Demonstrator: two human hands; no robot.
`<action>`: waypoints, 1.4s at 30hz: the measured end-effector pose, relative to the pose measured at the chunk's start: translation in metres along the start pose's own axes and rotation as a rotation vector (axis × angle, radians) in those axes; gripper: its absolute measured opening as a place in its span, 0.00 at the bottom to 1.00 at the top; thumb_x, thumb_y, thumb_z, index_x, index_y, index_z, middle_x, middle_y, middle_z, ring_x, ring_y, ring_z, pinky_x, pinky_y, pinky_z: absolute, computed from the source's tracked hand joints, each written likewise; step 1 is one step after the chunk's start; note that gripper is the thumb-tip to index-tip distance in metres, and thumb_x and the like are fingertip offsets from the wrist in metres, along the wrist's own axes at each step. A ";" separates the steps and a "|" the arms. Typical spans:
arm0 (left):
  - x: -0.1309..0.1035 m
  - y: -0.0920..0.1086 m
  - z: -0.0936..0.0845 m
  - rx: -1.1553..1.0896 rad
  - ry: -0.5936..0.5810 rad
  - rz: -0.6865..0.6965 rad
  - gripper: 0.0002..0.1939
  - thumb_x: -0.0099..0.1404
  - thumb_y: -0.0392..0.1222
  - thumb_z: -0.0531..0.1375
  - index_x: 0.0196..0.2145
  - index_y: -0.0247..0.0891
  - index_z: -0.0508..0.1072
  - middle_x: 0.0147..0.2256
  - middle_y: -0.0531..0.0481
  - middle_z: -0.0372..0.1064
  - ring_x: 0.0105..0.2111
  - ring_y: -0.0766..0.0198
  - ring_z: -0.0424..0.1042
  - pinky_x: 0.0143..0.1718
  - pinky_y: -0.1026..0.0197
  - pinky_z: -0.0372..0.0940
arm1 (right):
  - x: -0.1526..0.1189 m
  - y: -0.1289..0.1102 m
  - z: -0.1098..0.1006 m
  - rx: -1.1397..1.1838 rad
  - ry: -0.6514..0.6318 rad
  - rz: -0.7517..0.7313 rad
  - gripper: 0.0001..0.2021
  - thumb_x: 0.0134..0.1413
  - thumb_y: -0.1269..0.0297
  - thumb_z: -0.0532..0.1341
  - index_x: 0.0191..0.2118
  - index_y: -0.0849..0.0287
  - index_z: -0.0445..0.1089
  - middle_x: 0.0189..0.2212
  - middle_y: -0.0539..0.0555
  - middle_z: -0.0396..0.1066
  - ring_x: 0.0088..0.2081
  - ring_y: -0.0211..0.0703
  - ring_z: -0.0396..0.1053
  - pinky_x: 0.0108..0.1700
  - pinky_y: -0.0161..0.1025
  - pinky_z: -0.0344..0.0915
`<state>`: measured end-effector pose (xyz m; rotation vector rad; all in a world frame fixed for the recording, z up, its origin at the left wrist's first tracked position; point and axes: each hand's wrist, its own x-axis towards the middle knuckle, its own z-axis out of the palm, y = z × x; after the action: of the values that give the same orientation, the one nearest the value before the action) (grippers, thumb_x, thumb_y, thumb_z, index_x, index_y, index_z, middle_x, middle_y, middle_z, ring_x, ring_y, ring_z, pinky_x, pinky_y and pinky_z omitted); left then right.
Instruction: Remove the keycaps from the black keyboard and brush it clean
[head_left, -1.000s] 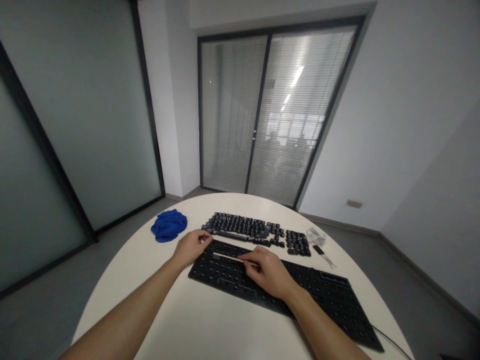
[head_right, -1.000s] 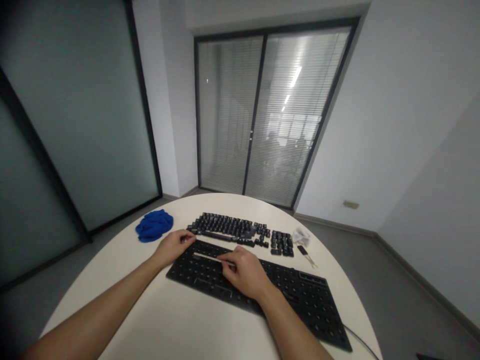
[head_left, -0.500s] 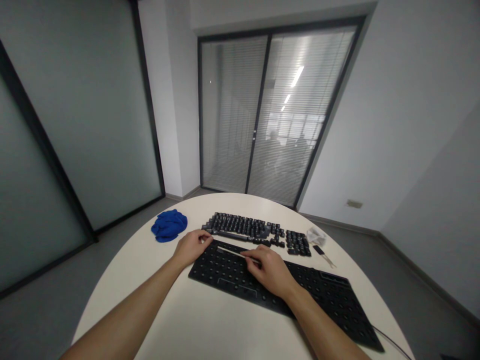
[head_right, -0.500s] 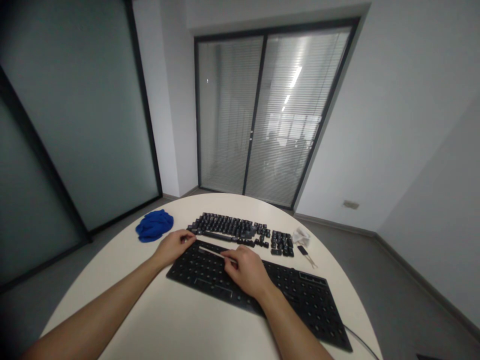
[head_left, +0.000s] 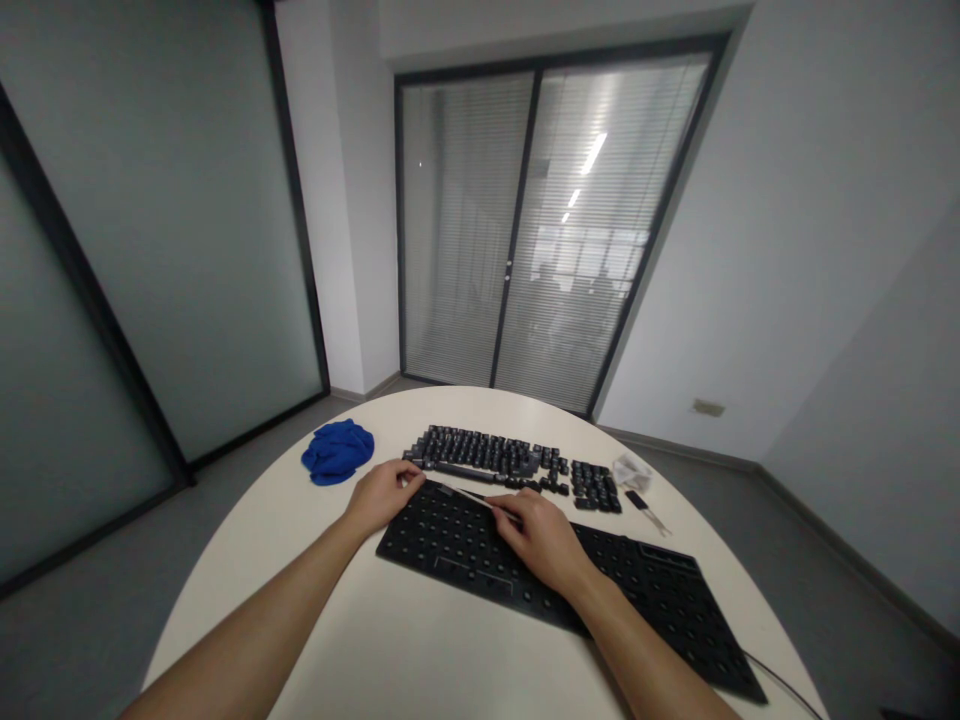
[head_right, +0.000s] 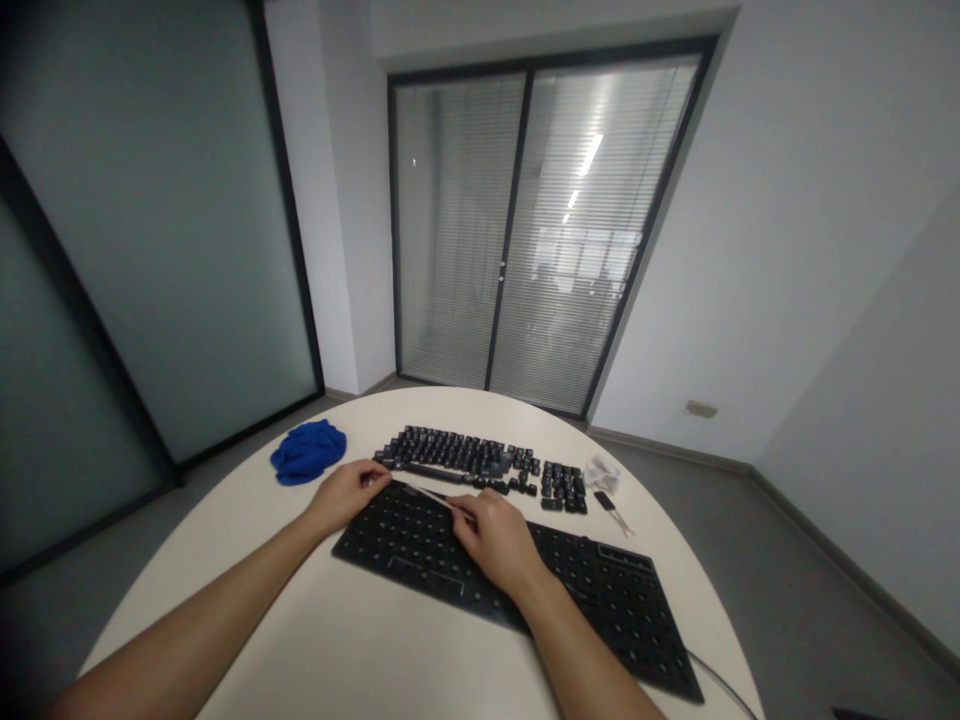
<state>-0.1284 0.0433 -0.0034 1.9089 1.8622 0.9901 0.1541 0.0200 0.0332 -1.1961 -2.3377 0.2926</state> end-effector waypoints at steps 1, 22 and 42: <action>0.000 0.000 0.000 -0.001 -0.001 0.001 0.16 0.62 0.53 0.57 0.36 0.43 0.79 0.36 0.50 0.78 0.35 0.57 0.73 0.36 0.61 0.63 | 0.000 0.000 0.000 -0.004 0.004 0.004 0.14 0.64 0.62 0.55 0.49 0.52 0.76 0.36 0.55 0.75 0.40 0.45 0.71 0.44 0.39 0.65; 0.000 -0.002 0.001 -0.002 0.006 0.014 0.15 0.62 0.53 0.58 0.36 0.43 0.79 0.35 0.51 0.78 0.35 0.57 0.74 0.35 0.62 0.62 | 0.001 0.007 0.005 -0.003 0.047 0.058 0.15 0.65 0.61 0.55 0.50 0.53 0.76 0.38 0.57 0.74 0.41 0.46 0.71 0.45 0.39 0.64; 0.002 -0.005 0.004 0.001 0.021 0.018 0.14 0.62 0.52 0.58 0.35 0.43 0.79 0.35 0.50 0.78 0.35 0.58 0.74 0.36 0.62 0.62 | 0.000 0.003 0.002 -0.003 0.051 0.082 0.14 0.63 0.62 0.56 0.48 0.53 0.76 0.38 0.56 0.74 0.42 0.46 0.71 0.46 0.38 0.63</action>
<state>-0.1294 0.0468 -0.0089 1.9259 1.8602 1.0190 0.1552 0.0222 0.0305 -1.2879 -2.2506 0.2832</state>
